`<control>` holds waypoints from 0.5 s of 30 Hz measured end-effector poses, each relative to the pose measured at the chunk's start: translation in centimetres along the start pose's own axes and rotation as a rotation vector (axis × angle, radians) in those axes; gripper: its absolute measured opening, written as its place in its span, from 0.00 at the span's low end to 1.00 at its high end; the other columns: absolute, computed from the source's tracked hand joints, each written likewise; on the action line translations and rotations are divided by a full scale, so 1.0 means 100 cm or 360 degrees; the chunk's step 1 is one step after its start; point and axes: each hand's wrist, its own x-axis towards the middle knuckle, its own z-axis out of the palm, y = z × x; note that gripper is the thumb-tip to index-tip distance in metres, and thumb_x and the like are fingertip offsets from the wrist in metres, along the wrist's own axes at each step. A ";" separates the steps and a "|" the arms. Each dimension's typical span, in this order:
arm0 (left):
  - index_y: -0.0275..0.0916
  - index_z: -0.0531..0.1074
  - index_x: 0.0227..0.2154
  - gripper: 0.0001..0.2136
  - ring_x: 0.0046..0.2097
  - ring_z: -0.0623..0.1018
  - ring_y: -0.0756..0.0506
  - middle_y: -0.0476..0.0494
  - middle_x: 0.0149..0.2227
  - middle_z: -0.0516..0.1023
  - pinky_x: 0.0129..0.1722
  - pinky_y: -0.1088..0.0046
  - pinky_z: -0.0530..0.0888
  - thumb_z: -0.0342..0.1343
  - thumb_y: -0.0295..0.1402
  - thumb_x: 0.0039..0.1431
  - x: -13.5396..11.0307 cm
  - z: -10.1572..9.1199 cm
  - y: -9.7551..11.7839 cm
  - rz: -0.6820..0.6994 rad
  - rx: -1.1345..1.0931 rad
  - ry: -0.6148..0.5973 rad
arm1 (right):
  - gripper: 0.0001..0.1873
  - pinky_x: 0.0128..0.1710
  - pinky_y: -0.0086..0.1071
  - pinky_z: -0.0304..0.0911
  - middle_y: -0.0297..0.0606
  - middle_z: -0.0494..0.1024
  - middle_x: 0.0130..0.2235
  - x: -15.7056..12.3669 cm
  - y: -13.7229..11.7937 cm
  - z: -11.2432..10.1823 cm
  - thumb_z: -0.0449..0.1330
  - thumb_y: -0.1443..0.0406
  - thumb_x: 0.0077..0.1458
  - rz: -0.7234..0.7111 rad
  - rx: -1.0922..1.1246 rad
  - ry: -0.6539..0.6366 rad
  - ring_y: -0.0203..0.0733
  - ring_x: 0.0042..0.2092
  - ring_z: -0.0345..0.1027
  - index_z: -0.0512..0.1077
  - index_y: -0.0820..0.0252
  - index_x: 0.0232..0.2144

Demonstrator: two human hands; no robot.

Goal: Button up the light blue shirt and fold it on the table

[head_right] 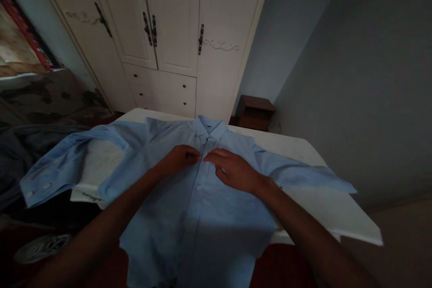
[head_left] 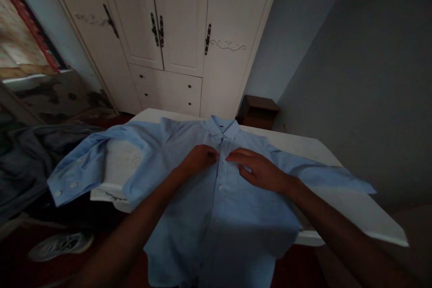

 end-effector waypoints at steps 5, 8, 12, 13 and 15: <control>0.38 0.80 0.32 0.11 0.35 0.78 0.46 0.45 0.32 0.81 0.37 0.74 0.70 0.53 0.24 0.50 0.041 -0.002 -0.016 0.0026 0.0214 -0.0342 | 0.24 0.53 0.45 0.63 0.43 0.75 0.47 0.032 0.040 0.022 0.51 0.78 0.47 -0.0151 -0.0151 -0.0214 0.46 0.50 0.67 0.70 0.59 0.46; 0.37 0.78 0.28 0.11 0.33 0.77 0.48 0.46 0.29 0.80 0.36 0.76 0.69 0.51 0.21 0.48 0.057 -0.008 -0.022 0.0104 0.0243 -0.0554 | 0.23 0.54 0.46 0.60 0.42 0.76 0.45 0.039 0.054 0.027 0.52 0.79 0.44 -0.0163 -0.0135 -0.0209 0.45 0.50 0.67 0.69 0.59 0.42; 0.37 0.77 0.31 0.09 0.26 0.73 0.52 0.50 0.26 0.77 0.27 0.80 0.66 0.53 0.26 0.47 0.077 -0.016 -0.032 -0.0117 -0.0117 -0.0958 | 0.22 0.54 0.43 0.58 0.41 0.75 0.42 0.039 0.063 0.028 0.52 0.79 0.43 -0.0247 -0.0078 -0.0238 0.43 0.48 0.66 0.68 0.59 0.41; 0.37 0.76 0.32 0.09 0.24 0.72 0.52 0.51 0.25 0.76 0.24 0.80 0.65 0.54 0.27 0.48 0.081 -0.018 -0.034 -0.0199 -0.0175 -0.1025 | 0.21 0.53 0.42 0.58 0.41 0.75 0.41 0.038 0.064 0.028 0.53 0.79 0.44 -0.0264 -0.0089 -0.0262 0.43 0.47 0.66 0.68 0.59 0.41; 0.37 0.76 0.34 0.10 0.22 0.71 0.53 0.51 0.24 0.74 0.21 0.81 0.63 0.54 0.30 0.48 0.087 -0.018 -0.036 -0.0311 -0.0206 -0.1081 | 0.17 0.51 0.42 0.58 0.41 0.75 0.39 0.036 0.066 0.028 0.55 0.77 0.47 -0.0292 -0.0138 -0.0271 0.43 0.45 0.66 0.69 0.60 0.40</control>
